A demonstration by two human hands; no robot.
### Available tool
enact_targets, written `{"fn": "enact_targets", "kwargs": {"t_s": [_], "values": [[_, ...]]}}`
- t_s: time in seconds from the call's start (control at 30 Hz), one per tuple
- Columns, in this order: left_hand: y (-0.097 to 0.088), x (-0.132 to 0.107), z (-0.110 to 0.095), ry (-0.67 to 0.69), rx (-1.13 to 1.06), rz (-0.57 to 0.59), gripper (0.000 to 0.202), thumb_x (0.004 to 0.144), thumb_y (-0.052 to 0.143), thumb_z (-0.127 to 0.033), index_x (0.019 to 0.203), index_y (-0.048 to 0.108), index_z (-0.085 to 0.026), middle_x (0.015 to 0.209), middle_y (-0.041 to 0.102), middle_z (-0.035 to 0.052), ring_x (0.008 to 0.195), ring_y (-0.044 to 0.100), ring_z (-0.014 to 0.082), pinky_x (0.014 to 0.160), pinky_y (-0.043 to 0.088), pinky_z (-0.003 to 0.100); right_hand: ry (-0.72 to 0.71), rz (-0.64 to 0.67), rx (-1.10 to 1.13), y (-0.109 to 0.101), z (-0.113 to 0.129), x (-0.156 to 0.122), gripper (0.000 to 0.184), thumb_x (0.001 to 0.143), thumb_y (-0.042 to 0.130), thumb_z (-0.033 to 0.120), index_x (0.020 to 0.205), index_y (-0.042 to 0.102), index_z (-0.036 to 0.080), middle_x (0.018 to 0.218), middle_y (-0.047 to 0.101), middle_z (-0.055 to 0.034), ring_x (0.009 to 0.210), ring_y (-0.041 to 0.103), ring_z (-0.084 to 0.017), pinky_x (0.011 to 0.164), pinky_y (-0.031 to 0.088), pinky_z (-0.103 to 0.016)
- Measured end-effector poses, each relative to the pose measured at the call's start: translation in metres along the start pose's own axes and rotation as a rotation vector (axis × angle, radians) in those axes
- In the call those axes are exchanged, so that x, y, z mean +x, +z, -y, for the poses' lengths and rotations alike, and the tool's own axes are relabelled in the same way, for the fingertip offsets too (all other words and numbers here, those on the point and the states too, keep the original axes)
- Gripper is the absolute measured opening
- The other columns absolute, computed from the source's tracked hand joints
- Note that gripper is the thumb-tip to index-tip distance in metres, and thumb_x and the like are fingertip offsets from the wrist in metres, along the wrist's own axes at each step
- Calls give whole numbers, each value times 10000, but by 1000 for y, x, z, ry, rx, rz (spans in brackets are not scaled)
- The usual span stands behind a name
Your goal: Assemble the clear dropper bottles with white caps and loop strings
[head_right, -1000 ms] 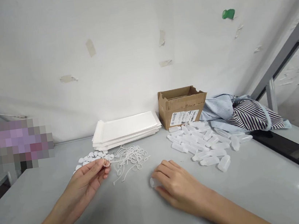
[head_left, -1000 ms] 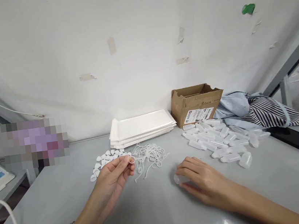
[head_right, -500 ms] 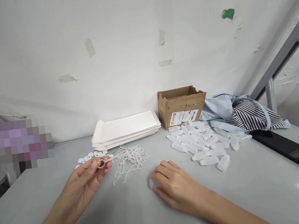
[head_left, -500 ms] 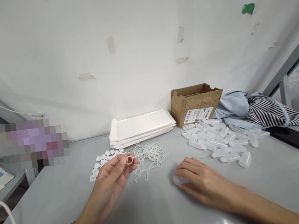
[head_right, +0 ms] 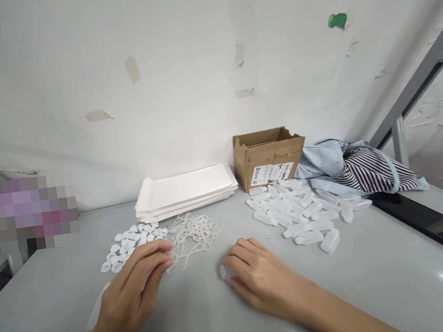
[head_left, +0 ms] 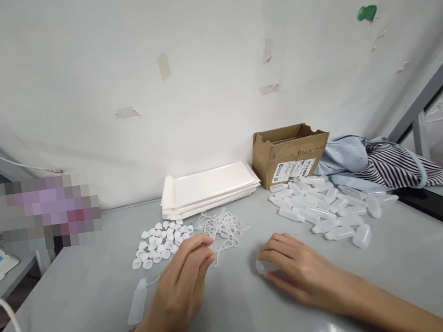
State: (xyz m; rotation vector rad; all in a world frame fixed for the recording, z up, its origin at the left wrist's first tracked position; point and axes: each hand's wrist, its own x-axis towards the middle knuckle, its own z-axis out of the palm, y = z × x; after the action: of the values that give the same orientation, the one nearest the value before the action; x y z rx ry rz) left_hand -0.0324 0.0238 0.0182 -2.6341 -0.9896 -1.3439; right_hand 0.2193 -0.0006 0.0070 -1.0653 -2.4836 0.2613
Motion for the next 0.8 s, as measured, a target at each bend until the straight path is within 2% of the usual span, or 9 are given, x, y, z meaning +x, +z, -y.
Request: {"fn": "enact_targets", "kwargs": {"t_s": [0.1, 0.43, 0.67, 0.8], "values": [[0, -1, -2, 105, 8, -39, 196, 881, 488, 32, 986, 563, -117, 1015, 582, 96, 925, 597, 155, 828, 502, 255, -4, -8, 7, 0, 0, 1, 164, 889, 494, 124, 1038, 562, 137, 936, 638, -90, 830, 536, -215, 718, 453, -372], [1, -4, -5, 94, -60, -10, 173, 881, 500, 36, 955, 568, -106, 1036, 525, 106, 883, 538, 145, 740, 479, 252, -29, -67, 54, 0, 1, 1, 171, 904, 493, 138, 1066, 550, 127, 952, 636, -110, 839, 552, -215, 723, 472, -379], [8, -5, -10, 36, -188, 49, 176, 902, 467, 8, 956, 565, -129, 1012, 523, 82, 841, 535, 124, 717, 473, 216, 2, -70, 113, -2, 4, 0, 190, 913, 496, 192, 1091, 533, 138, 956, 629, -107, 840, 558, -210, 733, 485, -362], [16, -5, -18, -68, -339, 64, 178, 899, 473, -3, 940, 561, -152, 955, 566, 52, 848, 579, 113, 746, 473, 192, 61, -52, 178, -3, 8, -3, 211, 932, 480, 260, 1101, 521, 141, 854, 618, -78, 764, 568, -187, 684, 483, -321]]}}
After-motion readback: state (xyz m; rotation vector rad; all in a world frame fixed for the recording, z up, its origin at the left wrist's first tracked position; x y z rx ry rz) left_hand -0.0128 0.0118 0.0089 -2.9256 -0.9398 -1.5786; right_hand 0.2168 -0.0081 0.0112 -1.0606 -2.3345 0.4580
